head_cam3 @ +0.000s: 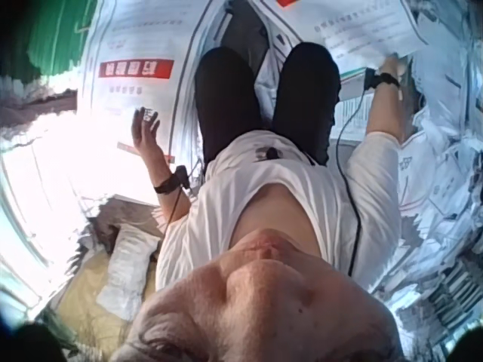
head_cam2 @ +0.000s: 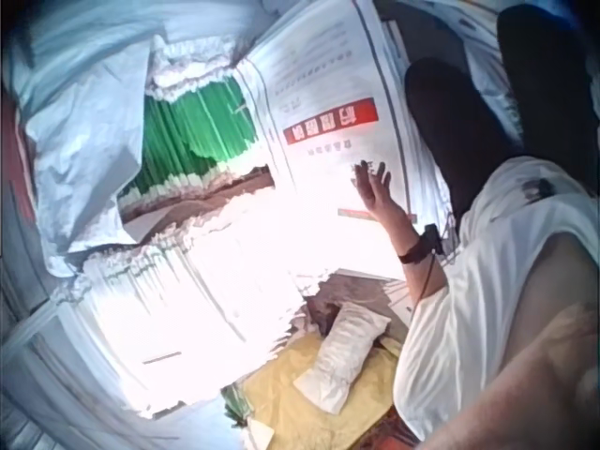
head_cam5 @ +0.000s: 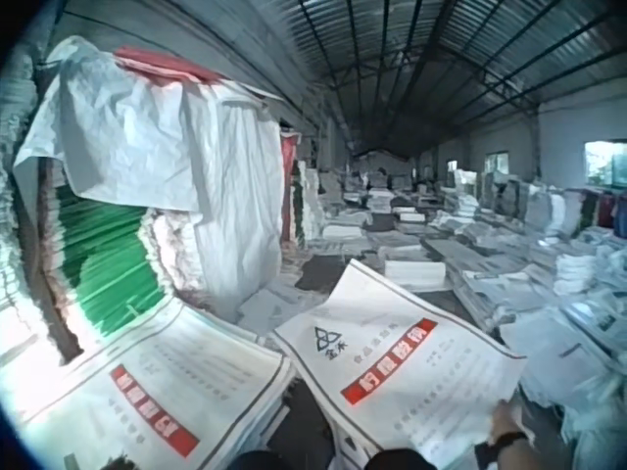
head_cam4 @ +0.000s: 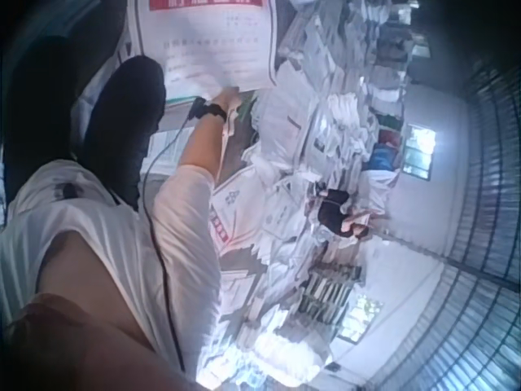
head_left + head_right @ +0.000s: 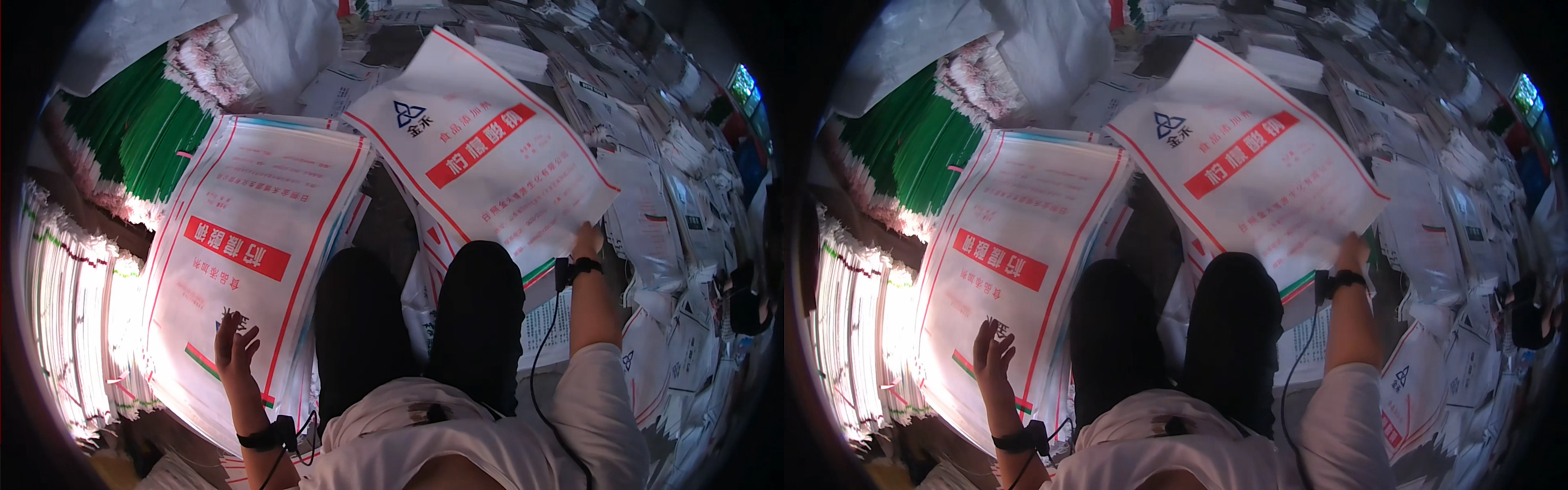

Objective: Sort and inspect plastic food additive packaging bags in a warehouse.

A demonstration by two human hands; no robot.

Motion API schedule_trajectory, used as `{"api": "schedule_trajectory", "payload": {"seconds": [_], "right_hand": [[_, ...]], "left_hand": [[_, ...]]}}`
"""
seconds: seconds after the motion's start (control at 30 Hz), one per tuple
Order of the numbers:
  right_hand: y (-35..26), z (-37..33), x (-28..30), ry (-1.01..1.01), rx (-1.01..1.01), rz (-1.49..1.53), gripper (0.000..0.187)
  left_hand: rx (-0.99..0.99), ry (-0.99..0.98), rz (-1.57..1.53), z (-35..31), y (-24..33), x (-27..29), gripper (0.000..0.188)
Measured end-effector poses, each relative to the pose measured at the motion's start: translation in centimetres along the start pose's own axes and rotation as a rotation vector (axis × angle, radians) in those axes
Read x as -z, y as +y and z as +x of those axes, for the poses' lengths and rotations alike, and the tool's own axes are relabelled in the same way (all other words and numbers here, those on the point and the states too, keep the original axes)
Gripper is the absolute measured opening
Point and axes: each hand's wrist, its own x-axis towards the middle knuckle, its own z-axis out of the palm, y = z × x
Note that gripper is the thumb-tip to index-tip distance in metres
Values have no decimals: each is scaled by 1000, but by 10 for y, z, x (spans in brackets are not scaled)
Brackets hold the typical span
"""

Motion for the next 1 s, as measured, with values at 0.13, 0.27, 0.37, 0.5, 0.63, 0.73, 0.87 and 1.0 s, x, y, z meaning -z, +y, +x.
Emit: {"api": "schedule_trajectory", "payload": {"seconds": [0.13,0.27,0.37,0.5,0.63,0.73,0.87,1.0], "right_hand": [[-6,-54,-36,-119,145,-410,30],[45,-62,-67,-36,-379,-49,32],[31,-105,-123,-171,-630,670,27],[157,-106,-204,-477,-130,456,20],[163,-118,-231,-604,303,509,14],[95,-150,-204,-778,-227,800,19],[2,-151,-105,-768,-587,1008,30],[-91,-125,-18,-652,-265,1095,37]], "left_hand": [[14,27,91,-10,-2,11,46],[31,-33,99,-7,-9,1,45],[31,-3,184,-18,3,5,45],[75,-44,141,-1,-14,-12,45],[56,-54,145,-4,-19,-10,44],[32,-30,187,-12,-8,-11,44],[39,-28,202,-10,-18,-2,43],[27,-21,193,-11,-29,17,43]]}}
